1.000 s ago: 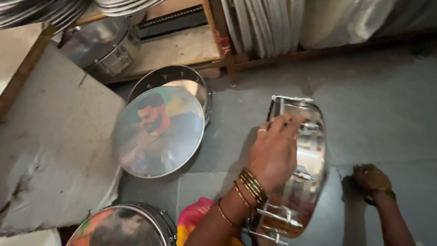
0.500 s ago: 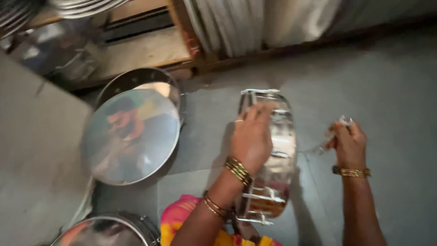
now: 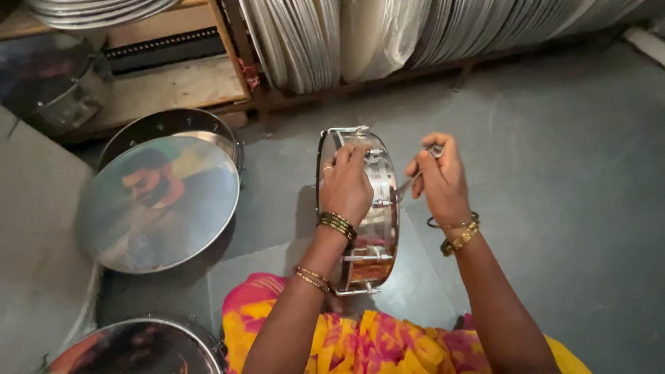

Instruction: The person sits on the floor and uses a small screwdriver to tighten screws on the metal rim of a percussion instrument.

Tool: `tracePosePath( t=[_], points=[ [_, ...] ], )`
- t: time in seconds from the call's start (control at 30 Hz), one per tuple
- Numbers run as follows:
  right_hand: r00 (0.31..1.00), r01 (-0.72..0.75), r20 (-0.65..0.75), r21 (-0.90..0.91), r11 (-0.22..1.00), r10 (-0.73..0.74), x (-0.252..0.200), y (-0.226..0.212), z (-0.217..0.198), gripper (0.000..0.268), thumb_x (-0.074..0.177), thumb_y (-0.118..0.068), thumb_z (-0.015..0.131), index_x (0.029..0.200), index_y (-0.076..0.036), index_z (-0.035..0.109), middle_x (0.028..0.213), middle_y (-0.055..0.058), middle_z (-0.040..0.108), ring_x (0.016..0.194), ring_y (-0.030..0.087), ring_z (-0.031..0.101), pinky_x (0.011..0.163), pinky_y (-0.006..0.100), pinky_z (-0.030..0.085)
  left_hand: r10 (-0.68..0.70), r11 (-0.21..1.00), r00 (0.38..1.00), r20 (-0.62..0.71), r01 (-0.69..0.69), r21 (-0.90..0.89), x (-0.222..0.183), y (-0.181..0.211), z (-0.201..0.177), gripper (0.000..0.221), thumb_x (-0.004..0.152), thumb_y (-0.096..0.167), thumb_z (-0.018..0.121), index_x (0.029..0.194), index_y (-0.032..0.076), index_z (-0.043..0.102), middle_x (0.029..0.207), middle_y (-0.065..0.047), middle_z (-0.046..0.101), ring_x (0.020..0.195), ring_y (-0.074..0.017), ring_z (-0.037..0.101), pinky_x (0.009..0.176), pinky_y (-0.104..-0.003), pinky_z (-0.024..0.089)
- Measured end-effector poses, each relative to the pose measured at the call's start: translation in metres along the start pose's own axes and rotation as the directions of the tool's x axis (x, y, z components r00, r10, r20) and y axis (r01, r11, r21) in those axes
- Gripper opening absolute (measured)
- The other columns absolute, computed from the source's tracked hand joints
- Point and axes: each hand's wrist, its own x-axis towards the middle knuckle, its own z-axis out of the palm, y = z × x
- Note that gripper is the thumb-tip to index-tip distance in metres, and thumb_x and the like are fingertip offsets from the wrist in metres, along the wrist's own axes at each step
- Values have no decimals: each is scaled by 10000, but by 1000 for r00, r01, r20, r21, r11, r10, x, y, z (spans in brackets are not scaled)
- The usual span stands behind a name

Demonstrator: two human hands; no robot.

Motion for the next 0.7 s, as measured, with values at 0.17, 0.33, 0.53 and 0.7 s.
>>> tracePosePath(
  t=[0.17, 0.33, 0.53, 0.7],
  points=[
    [1000, -19, 4, -96, 995, 20, 9, -1, 15, 170, 1052, -105, 457, 1198, -18, 444, 800, 71, 651, 478, 79, 503, 432, 238, 438, -80, 997, 996, 36, 81, -8, 0, -3, -11, 431, 890, 68, 557, 1301, 186, 616, 1380, -47, 577, 1176, -471, 553, 894, -529, 538],
    [996, -64, 59, -136, 989, 72, 18, -2, 26, 178, 1051, -115, 454, 1199, -18, 436, 789, 71, 646, 464, 85, 515, 424, 249, 435, -40, 999, 998, -54, 39, -13, -1, -10, -7, 447, 872, 61, 560, 1297, 185, 618, 1358, -46, 591, 1163, -451, 568, 945, -531, 540],
    [984, -100, 108, -335, 937, 144, 28, -7, 30, 164, 1042, -122, 464, 1175, -30, 438, 755, 71, 661, 434, 112, 528, 416, 277, 451, -125, 990, 992, 31, 127, -56, 0, -2, -6, 395, 893, 61, 555, 1258, 191, 631, 1342, -35, 597, 1173, -464, 555, 894, -532, 534],
    [971, -93, 163, -418, 904, 175, 33, -21, 34, 156, 1036, -126, 478, 1160, -44, 432, 748, 68, 674, 429, 112, 524, 391, 295, 458, -105, 989, 994, -10, 104, -107, 3, -8, -2, 409, 895, 35, 544, 1261, 193, 633, 1349, -37, 599, 1172, -468, 559, 926, -521, 531]
  ],
)
